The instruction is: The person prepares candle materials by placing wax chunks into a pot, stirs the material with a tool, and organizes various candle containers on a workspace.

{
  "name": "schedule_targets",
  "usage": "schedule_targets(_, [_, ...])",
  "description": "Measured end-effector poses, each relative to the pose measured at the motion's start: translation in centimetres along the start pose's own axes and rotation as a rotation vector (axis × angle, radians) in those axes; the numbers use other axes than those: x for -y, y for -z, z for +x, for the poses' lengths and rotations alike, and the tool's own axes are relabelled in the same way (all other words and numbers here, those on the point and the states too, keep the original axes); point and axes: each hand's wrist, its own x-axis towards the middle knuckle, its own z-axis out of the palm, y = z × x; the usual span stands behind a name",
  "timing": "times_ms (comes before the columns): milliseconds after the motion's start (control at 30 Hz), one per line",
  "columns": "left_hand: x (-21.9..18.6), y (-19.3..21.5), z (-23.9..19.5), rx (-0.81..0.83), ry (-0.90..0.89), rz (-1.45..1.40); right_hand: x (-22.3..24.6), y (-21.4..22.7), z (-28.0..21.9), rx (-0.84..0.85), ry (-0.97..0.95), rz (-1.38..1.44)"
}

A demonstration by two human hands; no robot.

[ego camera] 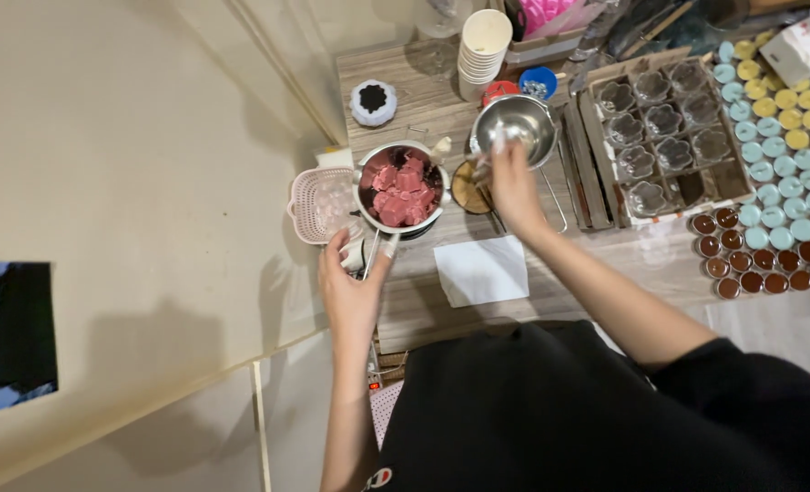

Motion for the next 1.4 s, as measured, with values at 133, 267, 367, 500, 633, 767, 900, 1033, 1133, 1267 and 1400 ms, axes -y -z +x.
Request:
schedule_targets(133, [0.1,-0.9,-1.0,0.188,0.035,0.35,-9.4,-3.6,-4.3,0.155,0.138,0.215])
schedule_targets(267, [1.0,-2.6,-1.4,0.189,0.055,0.418,-13.0,-7.0,-3.6,0.312,-0.354,0.507])
schedule_targets(367, [1.3,-3.3,-1.0,0.182,0.062,0.416,-12.6,-8.4,-1.8,0.335,-0.41,0.546])
schedule_targets(500, [1.1,-3.3,-1.3,0.22,0.097,0.429,-13.8,-9.6,0.2,0.297,-0.45,0.602])
schedule_targets(633, [1.4,-3.1,-1.5,0.227,0.129,0.392,-13.8,-9.8,1.1,0.287,-0.46,0.627])
schedule_targets(767, [1.5,-2.8,-1.3,0.217,0.103,0.412,-10.3,-7.7,1.0,0.26,-0.335,0.542])
schedule_targets(900, [0.0,-2.0,-1.2,0.178,0.083,0.463,-7.2,-2.8,-3.4,0.212,-0.138,0.228])
schedule_targets(1033, [-2.3,-1.2,-2.0,0.065,-0.003,0.415,-8.5,2.0,-7.9,0.148,0.321,-0.198])
schedule_targets(1133, [-4.0,-1.1,-2.1,0.012,-0.116,0.349,-10.5,2.9,-10.3,0.211,0.432,-0.414])
schedule_targets(1267, [-5.2,-1.9,-1.8,0.027,-0.135,0.295,-12.5,1.3,-10.5,0.38,0.42,-0.554])
schedule_targets(1400, [-5.3,-2.4,-1.9,0.041,-0.139,0.256,-13.1,-0.6,-9.6,0.393,0.454,-0.582])
